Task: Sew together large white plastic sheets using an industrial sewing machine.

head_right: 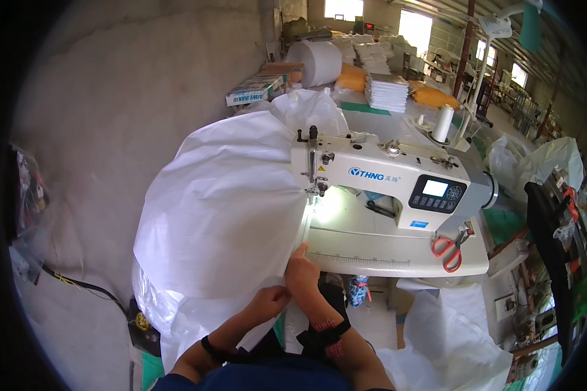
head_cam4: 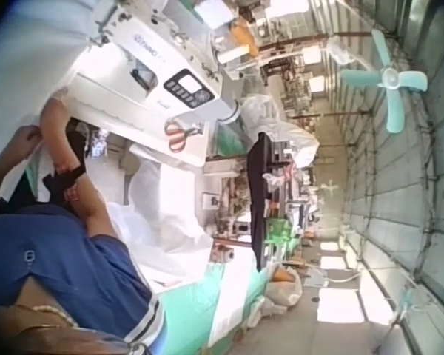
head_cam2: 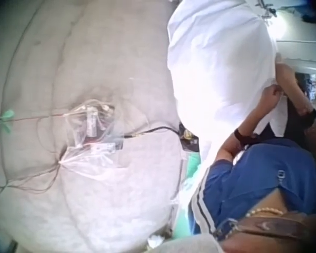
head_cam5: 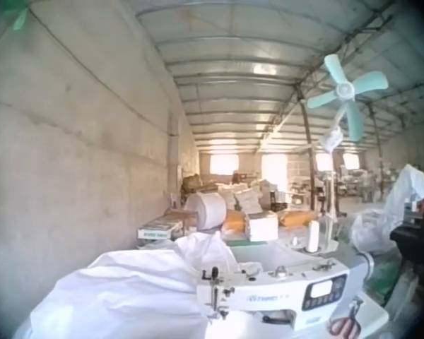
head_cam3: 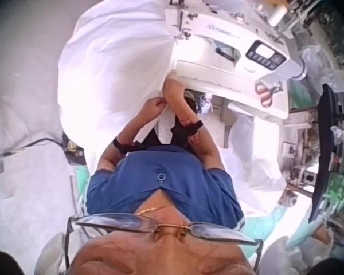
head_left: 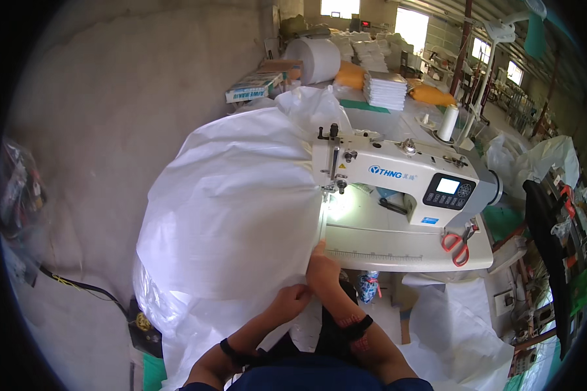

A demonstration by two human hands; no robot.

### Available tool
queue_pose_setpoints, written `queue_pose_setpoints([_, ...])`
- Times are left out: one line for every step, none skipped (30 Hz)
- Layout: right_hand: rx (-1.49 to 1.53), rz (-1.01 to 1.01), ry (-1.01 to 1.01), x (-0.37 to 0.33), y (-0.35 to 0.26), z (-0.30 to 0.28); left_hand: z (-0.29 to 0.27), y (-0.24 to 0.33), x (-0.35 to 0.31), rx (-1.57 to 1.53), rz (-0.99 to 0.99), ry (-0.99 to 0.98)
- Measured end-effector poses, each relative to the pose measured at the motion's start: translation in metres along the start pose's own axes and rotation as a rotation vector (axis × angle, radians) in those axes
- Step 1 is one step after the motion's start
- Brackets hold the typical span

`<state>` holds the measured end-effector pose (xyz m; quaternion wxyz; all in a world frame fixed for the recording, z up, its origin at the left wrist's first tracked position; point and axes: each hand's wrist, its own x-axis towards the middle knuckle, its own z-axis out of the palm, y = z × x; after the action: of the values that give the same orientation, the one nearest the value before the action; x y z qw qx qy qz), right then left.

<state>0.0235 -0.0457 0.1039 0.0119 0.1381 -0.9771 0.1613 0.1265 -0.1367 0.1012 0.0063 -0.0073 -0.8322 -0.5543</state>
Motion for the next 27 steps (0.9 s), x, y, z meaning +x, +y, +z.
queue_pose_setpoints([0.024,-0.004,0.011,-0.002,0.001,0.001,-0.003,-0.001,-0.002,0.004,0.000,-0.004])
queue_pose_setpoints([0.029,-0.023,0.037,-0.004,0.002,0.001,-0.008,-0.003,-0.004,0.268,0.041,0.105])
queue_pose_setpoints([0.009,-0.026,0.030,-0.005,0.003,0.001,-0.015,-0.006,-0.005,0.577,0.036,0.177])
queue_pose_setpoints([0.037,-0.041,0.066,-0.006,0.003,0.001,-0.023,-0.010,-0.004,0.751,0.136,0.324])
queue_pose_setpoints([0.020,-0.031,0.046,-0.006,0.003,0.002,-0.034,-0.014,-0.001,0.966,0.200,0.440])
queue_pose_setpoints([-0.009,-0.014,0.027,-0.006,0.003,0.002,-0.045,-0.019,0.003,1.015,0.182,0.502])
queue_pose_setpoints([0.007,-0.020,0.025,-0.006,0.003,0.002,-0.057,-0.025,0.008,1.067,0.180,0.556])
queue_pose_setpoints([-0.002,-0.017,0.042,-0.005,0.002,0.002,-0.070,-0.030,0.013,1.062,0.174,0.569])
queue_pose_setpoints([-0.026,-0.004,0.053,-0.004,0.002,0.002,-0.084,-0.036,0.019,1.022,0.149,0.631])
queue_pose_setpoints([-0.010,-0.012,0.059,-0.002,0.002,0.001,-0.097,-0.042,0.024,0.982,0.133,0.691])
queue_pose_setpoints([-0.020,-0.029,0.077,0.001,0.002,0.001,-0.109,-0.047,0.029,0.982,0.123,0.693])
queue_pose_setpoints([-0.047,-0.025,0.069,0.005,0.003,0.000,-0.121,-0.052,0.036,1.053,0.108,0.656])
queue_pose_setpoints([-0.030,-0.044,0.096,0.009,0.004,-0.001,-0.130,-0.058,0.042,1.118,0.057,0.597])
queue_pose_setpoints([-0.058,-0.042,0.076,0.015,0.004,-0.002,-0.138,-0.062,0.050,1.123,0.090,0.617])
queue_pose_setpoints([-0.107,-0.037,0.077,0.022,0.005,-0.003,-0.145,-0.067,0.057,1.150,0.098,0.649])
queue_pose_setpoints([-0.086,-0.042,0.053,0.029,0.006,-0.004,-0.152,-0.071,0.065,1.171,0.079,0.648])
queue_pose_setpoints([-0.118,-0.066,0.073,0.037,0.006,-0.005,-0.157,-0.074,0.073,1.176,0.104,0.681])
queue_pose_setpoints([-0.172,-0.078,0.077,0.044,0.007,-0.005,-0.162,-0.076,0.080,1.126,0.096,0.642])
queue_pose_setpoints([-0.155,-0.095,0.090,0.052,0.007,-0.005,-0.166,-0.078,0.088,1.078,0.091,0.602])
queue_pose_setpoints([-0.170,-0.097,0.077,0.059,0.007,-0.005,-0.169,-0.079,0.095,1.088,0.061,0.600])
queue_pose_setpoints([-0.206,-0.083,0.060,0.064,0.007,-0.005,-0.171,-0.080,0.101,1.082,0.057,0.613])
queue_pose_setpoints([-0.188,-0.102,0.062,0.068,0.006,-0.004,-0.175,-0.079,0.108,1.085,0.037,0.597])
queue_pose_setpoints([-0.179,-0.085,0.079,0.072,0.006,-0.003,-0.177,-0.077,0.114,1.090,-0.004,0.563])
queue_pose_setpoints([-0.195,-0.053,0.107,0.074,0.005,-0.001,-0.180,-0.076,0.121,1.082,0.013,0.580])
queue_pose_setpoints([-0.176,-0.070,0.091,0.077,0.005,0.000,-0.181,-0.074,0.128,1.090,-0.021,0.556])
queue_pose_setpoints([-0.150,-0.048,0.109,0.078,0.004,0.002,-0.183,-0.072,0.134,1.099,-0.052,0.523])
queue_pose_setpoints([-0.138,-0.011,0.124,0.080,0.004,0.003,-0.184,-0.070,0.140,1.092,-0.059,0.527])
